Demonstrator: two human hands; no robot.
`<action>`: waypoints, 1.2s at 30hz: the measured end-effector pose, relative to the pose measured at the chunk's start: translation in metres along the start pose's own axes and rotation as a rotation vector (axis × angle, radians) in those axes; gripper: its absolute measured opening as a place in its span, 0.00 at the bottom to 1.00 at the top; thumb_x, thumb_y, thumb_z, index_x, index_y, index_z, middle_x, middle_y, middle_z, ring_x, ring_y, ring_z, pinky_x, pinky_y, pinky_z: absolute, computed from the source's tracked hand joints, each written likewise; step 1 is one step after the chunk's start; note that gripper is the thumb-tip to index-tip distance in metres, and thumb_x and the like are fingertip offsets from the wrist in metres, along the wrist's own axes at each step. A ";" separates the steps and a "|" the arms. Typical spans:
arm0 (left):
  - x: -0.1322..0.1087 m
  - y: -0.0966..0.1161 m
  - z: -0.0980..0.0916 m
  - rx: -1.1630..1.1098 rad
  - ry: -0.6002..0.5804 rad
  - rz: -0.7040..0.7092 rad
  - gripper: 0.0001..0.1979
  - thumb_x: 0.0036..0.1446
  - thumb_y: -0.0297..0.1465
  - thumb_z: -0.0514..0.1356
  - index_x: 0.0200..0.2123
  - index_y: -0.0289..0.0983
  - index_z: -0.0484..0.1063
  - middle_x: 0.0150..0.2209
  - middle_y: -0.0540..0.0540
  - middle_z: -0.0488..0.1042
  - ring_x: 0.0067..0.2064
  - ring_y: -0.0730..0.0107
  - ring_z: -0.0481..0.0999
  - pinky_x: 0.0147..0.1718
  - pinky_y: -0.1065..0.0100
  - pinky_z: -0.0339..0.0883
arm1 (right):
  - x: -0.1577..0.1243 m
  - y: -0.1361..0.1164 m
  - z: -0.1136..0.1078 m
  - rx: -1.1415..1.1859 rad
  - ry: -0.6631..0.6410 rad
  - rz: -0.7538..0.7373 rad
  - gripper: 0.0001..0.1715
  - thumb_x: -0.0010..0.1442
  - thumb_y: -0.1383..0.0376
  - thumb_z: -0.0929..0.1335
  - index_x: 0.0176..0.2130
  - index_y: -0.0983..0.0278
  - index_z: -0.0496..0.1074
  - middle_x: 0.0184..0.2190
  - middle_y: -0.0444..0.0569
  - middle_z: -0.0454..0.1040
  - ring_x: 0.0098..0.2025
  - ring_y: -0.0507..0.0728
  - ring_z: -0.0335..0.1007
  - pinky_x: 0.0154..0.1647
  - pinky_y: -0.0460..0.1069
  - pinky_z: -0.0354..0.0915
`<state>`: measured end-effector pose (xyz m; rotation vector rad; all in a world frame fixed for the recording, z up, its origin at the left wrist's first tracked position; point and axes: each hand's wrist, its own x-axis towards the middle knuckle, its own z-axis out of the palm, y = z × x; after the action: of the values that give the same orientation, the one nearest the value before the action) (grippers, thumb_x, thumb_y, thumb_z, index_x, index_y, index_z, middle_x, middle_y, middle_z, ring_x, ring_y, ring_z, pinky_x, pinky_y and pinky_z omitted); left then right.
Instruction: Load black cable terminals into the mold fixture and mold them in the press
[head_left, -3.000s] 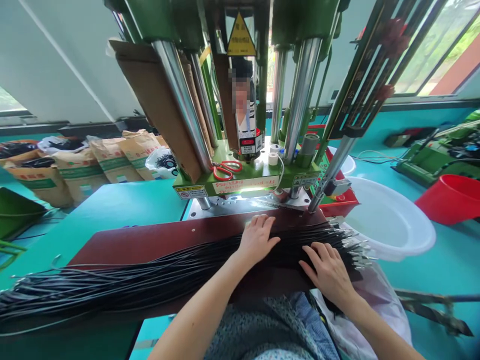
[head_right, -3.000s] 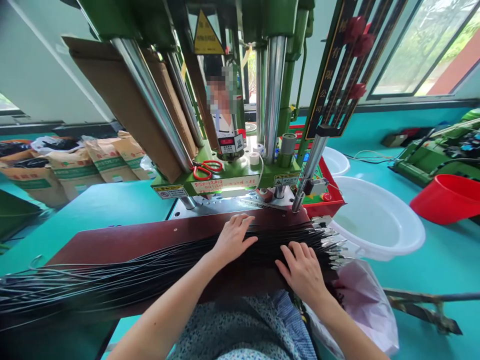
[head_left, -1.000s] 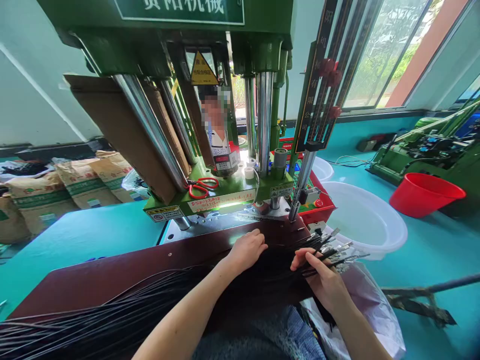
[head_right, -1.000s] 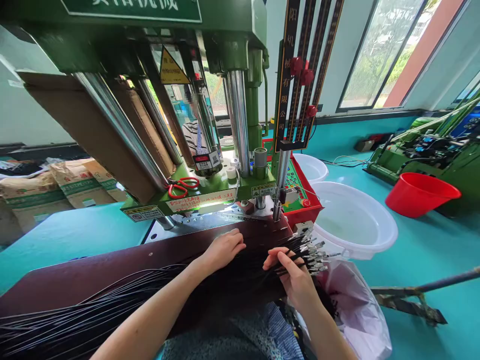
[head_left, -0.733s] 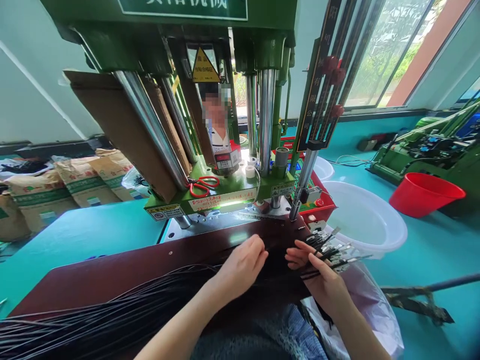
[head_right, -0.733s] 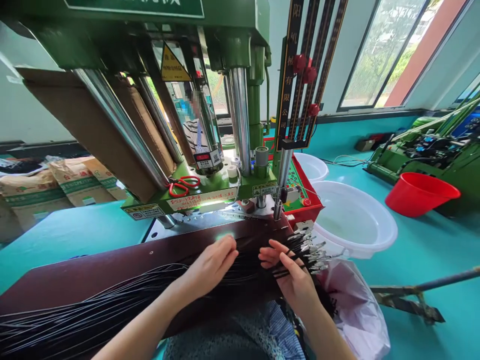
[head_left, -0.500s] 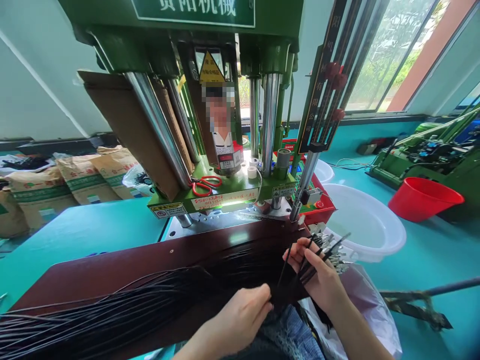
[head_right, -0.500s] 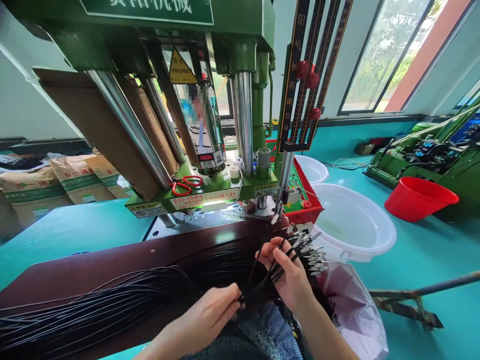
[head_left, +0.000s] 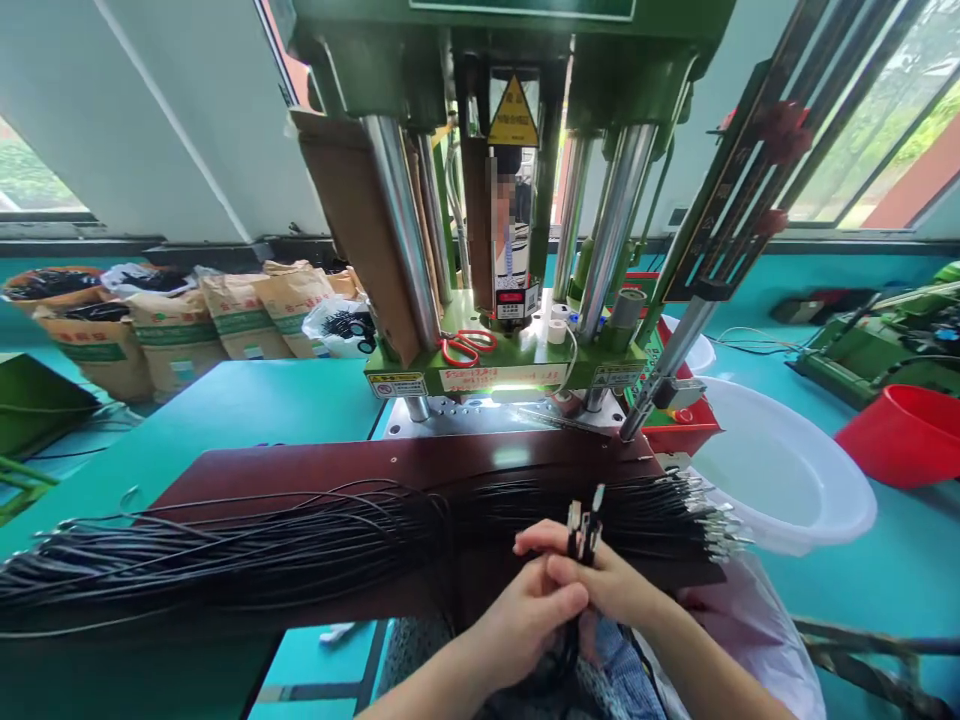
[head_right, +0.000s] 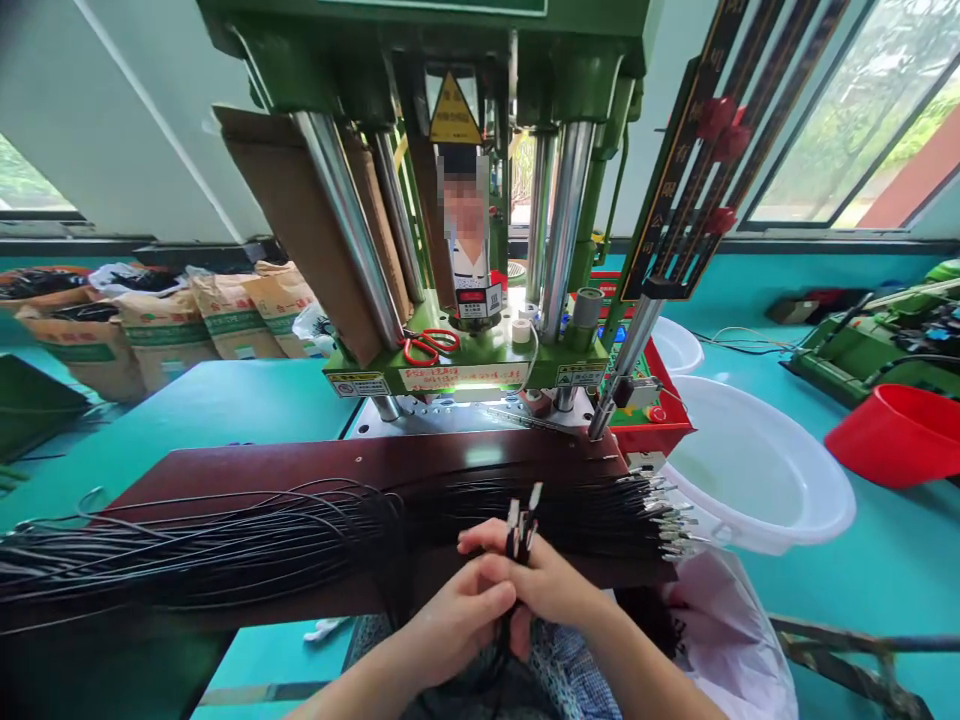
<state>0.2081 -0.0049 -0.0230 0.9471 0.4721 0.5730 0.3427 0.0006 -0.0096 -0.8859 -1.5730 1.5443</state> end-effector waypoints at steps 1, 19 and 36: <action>0.004 -0.003 0.005 -0.104 0.057 -0.003 0.19 0.47 0.47 0.58 0.29 0.37 0.60 0.16 0.56 0.59 0.17 0.79 0.58 0.17 0.75 0.53 | 0.004 0.001 -0.003 0.074 0.027 0.023 0.21 0.56 0.60 0.67 0.51 0.54 0.67 0.45 0.49 0.70 0.49 0.59 0.64 0.54 0.59 0.55; 0.035 -0.003 0.007 -0.192 0.260 0.028 0.22 0.48 0.48 0.58 0.28 0.31 0.65 0.16 0.52 0.64 0.14 0.78 0.62 0.12 0.74 0.58 | 0.043 -0.041 -0.041 -0.380 -0.243 0.080 0.30 0.61 0.52 0.60 0.58 0.64 0.59 0.54 0.55 0.64 0.55 0.59 0.60 0.55 0.56 0.57; 0.026 -0.004 -0.041 0.056 0.613 0.148 0.27 0.44 0.54 0.56 0.32 0.34 0.64 0.15 0.60 0.53 0.12 0.85 0.49 0.09 0.79 0.43 | 0.088 0.008 -0.128 -1.516 0.239 0.326 0.18 0.48 0.77 0.61 0.41 0.72 0.68 0.39 0.63 0.70 0.45 0.66 0.66 0.44 0.56 0.59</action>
<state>0.2034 0.0354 -0.0506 0.8540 0.9736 0.9952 0.4120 0.1398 -0.0146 -2.0495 -2.3642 0.0789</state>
